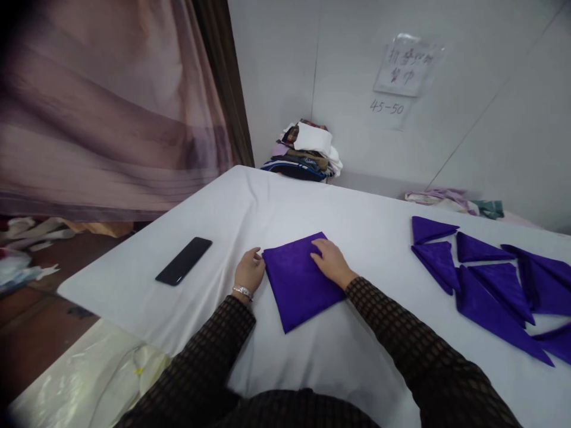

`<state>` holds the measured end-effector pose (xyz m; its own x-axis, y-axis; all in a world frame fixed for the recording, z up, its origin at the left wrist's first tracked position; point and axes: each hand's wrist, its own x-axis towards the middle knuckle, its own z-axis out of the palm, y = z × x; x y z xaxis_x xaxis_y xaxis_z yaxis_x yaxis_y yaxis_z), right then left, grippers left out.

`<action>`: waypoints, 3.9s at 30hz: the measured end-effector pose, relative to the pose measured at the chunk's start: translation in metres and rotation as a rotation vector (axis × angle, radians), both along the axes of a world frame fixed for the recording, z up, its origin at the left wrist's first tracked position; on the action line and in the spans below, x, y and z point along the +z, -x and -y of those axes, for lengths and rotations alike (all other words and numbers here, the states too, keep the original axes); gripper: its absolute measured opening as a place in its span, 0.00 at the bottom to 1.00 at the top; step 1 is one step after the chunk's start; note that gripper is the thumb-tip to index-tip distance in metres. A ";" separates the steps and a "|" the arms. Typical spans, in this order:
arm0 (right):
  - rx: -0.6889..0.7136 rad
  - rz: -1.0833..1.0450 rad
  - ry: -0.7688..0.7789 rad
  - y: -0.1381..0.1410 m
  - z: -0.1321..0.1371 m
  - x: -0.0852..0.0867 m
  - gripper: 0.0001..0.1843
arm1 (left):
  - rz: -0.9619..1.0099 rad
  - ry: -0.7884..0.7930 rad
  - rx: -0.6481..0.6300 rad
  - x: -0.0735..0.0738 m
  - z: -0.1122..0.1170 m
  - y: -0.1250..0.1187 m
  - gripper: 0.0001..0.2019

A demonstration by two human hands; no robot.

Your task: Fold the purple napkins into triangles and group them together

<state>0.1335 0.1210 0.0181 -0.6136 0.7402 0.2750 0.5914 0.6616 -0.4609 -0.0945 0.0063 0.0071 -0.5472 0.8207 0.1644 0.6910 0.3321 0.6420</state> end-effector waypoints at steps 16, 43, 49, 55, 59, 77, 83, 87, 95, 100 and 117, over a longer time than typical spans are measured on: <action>0.419 0.231 0.073 -0.003 0.150 0.010 0.29 | -0.251 0.161 -0.026 0.008 -0.003 -0.005 0.15; 0.426 0.266 0.048 -0.013 0.166 0.008 0.30 | -0.337 -0.096 -0.352 0.009 0.012 -0.019 0.14; 0.377 0.279 0.014 -0.011 0.158 0.002 0.36 | -0.451 0.157 -0.465 -0.007 0.012 -0.030 0.28; 0.325 0.262 -0.001 -0.012 0.154 0.001 0.38 | -0.504 0.232 -0.458 -0.013 0.007 -0.027 0.30; 0.290 0.275 0.015 -0.020 0.149 -0.003 0.39 | -0.526 0.243 -0.459 -0.013 0.006 -0.027 0.30; 0.073 0.332 -0.033 -0.083 0.115 -0.017 0.39 | -0.551 0.216 -0.434 0.013 0.013 -0.050 0.30; 0.074 0.311 -0.058 -0.084 0.114 -0.023 0.38 | -0.554 0.083 -0.825 0.011 0.054 -0.109 0.33; 0.093 0.307 -0.039 -0.084 0.114 -0.023 0.38 | -0.523 0.158 -0.875 -0.009 0.066 -0.113 0.37; -0.038 0.347 -0.016 -0.116 0.087 -0.025 0.33 | -0.507 0.191 -0.866 -0.011 0.065 -0.107 0.37; -0.274 0.345 -0.015 -0.128 0.076 -0.013 0.34 | -0.512 0.191 -0.860 -0.012 0.065 -0.108 0.37; -0.017 0.350 -0.013 -0.081 0.082 -0.028 0.39 | -0.486 0.190 -0.869 -0.010 0.069 -0.110 0.38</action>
<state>0.2145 0.0388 -0.0096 -0.6602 0.7487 0.0595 0.7230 0.6550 -0.2195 0.0150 -0.0625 -0.0033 0.3437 0.9384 0.0353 0.9142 -0.3430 0.2161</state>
